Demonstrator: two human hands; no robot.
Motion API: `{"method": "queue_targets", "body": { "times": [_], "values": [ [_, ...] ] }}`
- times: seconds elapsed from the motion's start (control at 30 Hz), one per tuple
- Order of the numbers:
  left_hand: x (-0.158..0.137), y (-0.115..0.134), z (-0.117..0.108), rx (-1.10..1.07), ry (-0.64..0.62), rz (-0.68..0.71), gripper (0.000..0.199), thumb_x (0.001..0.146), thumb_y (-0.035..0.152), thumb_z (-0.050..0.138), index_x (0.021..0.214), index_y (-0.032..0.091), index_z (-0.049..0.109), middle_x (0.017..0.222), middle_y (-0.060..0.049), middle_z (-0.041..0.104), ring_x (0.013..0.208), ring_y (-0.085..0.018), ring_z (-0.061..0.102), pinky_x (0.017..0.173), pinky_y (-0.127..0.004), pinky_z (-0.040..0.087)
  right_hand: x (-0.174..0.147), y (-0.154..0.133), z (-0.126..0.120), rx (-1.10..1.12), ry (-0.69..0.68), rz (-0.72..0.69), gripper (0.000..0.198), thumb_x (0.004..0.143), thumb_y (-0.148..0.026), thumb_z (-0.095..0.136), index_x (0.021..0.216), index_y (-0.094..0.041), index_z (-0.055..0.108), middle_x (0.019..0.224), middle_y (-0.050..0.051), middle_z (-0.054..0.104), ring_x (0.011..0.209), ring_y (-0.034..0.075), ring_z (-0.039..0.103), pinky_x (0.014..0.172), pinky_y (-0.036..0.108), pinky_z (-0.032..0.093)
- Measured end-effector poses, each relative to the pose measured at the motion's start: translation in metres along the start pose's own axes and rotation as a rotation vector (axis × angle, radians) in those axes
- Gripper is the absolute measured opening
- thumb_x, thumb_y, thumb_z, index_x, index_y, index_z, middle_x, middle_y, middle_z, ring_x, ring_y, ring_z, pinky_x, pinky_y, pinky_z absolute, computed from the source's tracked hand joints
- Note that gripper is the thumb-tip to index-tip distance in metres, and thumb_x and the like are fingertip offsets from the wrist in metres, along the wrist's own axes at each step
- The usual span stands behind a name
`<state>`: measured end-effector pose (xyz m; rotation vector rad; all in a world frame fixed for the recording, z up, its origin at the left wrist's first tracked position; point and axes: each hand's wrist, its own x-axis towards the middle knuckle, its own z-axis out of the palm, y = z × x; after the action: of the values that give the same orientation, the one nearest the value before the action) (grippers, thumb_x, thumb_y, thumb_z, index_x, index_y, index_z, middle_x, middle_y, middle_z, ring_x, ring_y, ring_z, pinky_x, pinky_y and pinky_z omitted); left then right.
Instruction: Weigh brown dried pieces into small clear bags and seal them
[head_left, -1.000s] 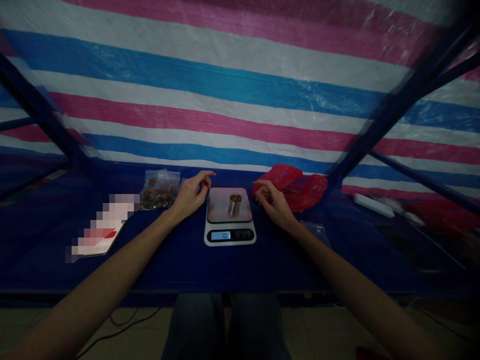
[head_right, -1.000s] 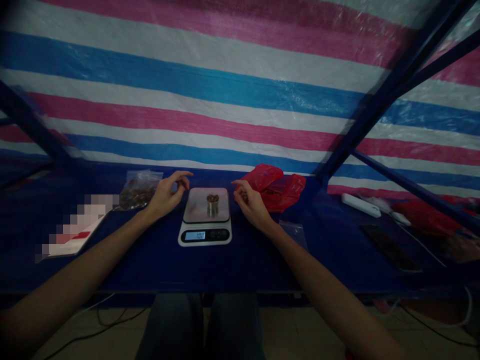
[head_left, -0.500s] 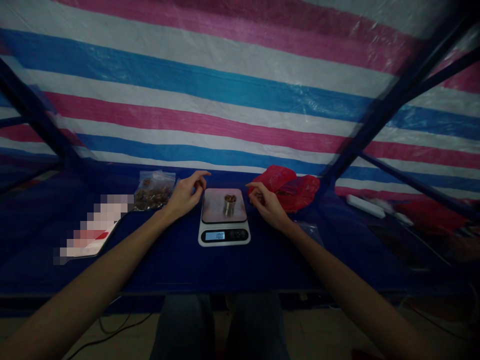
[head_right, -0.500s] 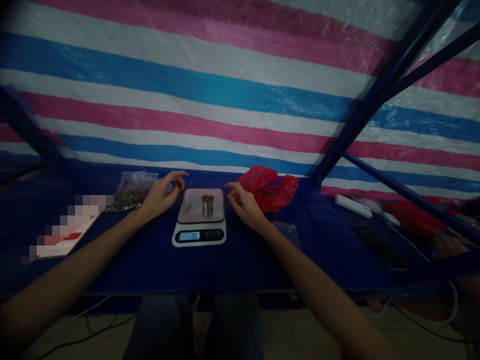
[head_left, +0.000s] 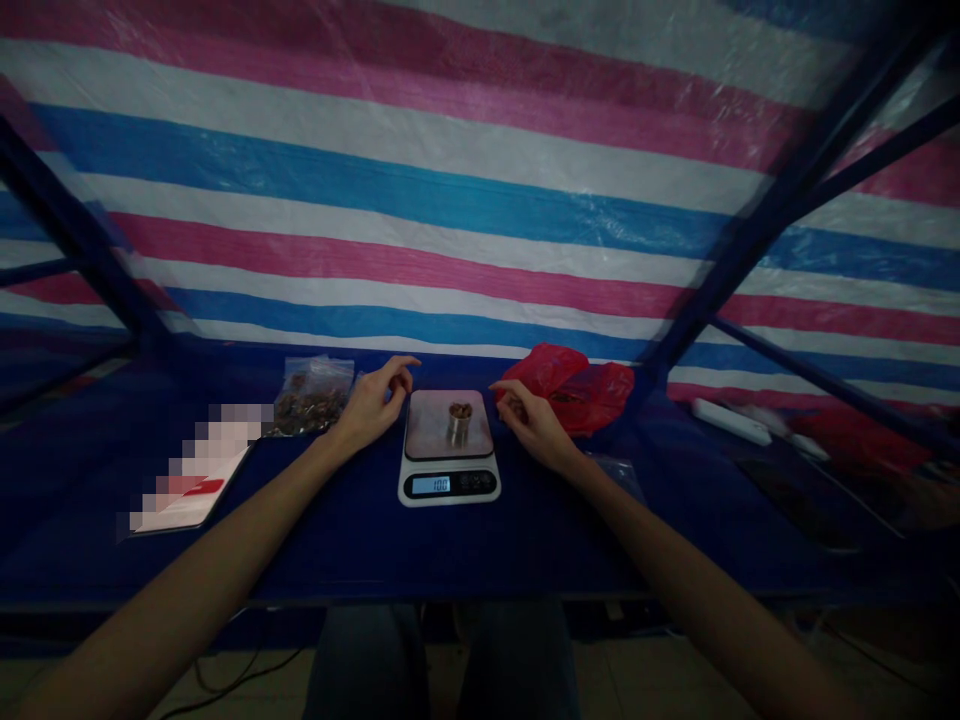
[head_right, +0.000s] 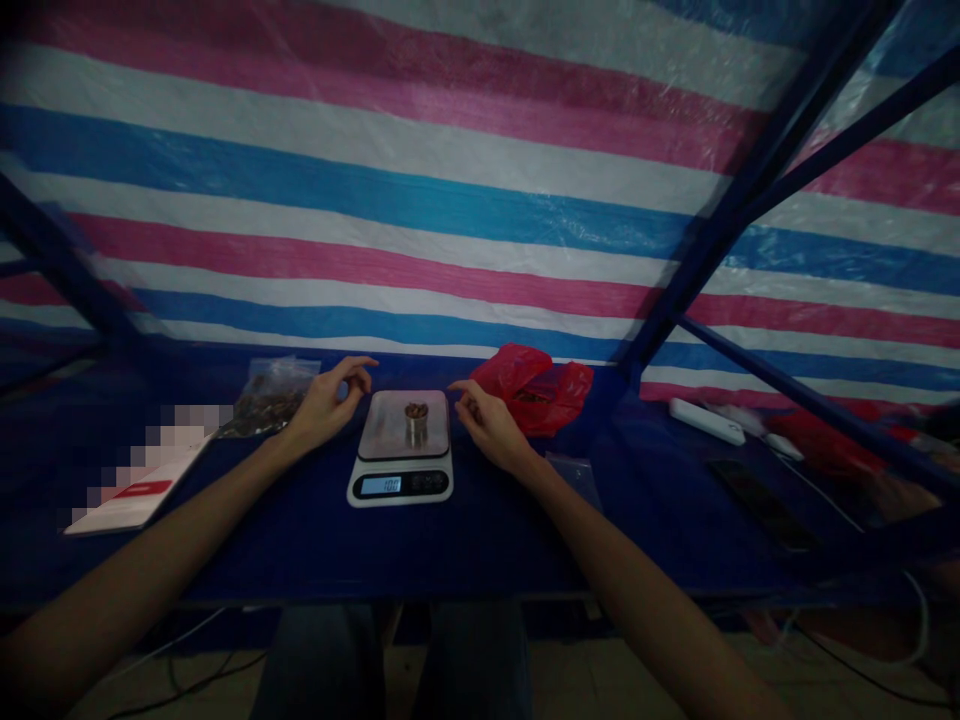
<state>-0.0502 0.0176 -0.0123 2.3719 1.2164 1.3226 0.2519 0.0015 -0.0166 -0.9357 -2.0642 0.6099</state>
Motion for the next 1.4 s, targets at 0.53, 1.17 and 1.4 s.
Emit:
{"method": "queue_targets", "body": {
  "times": [0.53, 1.17, 1.4],
  "values": [
    [-0.004, 0.025, 0.006, -0.033, 0.141, -0.028, 0.02, 0.088, 0.003, 0.046, 0.092, 0.021, 0.051, 0.081, 0.001, 0.062, 0.077, -0.014, 0.062, 0.075, -0.03, 0.049, -0.009, -0.008, 0.007, 0.073, 0.059, 0.081, 0.025, 0.101, -0.025, 0.052, 0.125, -0.024, 0.059, 0.089, 0.002, 0.062, 0.074, 0.016, 0.058, 0.065, 0.029, 0.047],
    [0.0, 0.024, 0.01, 0.026, 0.17, 0.016, 0.018, 0.088, 0.006, 0.049, 0.098, 0.021, 0.053, 0.088, -0.001, 0.063, 0.083, -0.016, 0.063, 0.076, -0.029, 0.05, -0.098, -0.011, -0.123, -0.405, 0.043, 0.207, 0.021, 0.088, -0.02, 0.062, 0.105, -0.023, 0.075, 0.106, 0.009, 0.073, 0.098, 0.027, 0.069, 0.088, 0.042, 0.055],
    [0.015, 0.062, -0.012, 0.059, 0.399, 0.248, 0.023, 0.082, 0.002, 0.053, 0.093, 0.021, 0.053, 0.09, -0.003, 0.064, 0.086, -0.019, 0.063, 0.082, -0.034, 0.05, -0.116, 0.018, -0.115, -0.606, -0.126, 0.355, 0.013, 0.085, -0.016, 0.071, 0.098, -0.018, 0.073, 0.099, 0.009, 0.071, 0.096, 0.027, 0.064, 0.085, 0.039, 0.051]
  ]
}}
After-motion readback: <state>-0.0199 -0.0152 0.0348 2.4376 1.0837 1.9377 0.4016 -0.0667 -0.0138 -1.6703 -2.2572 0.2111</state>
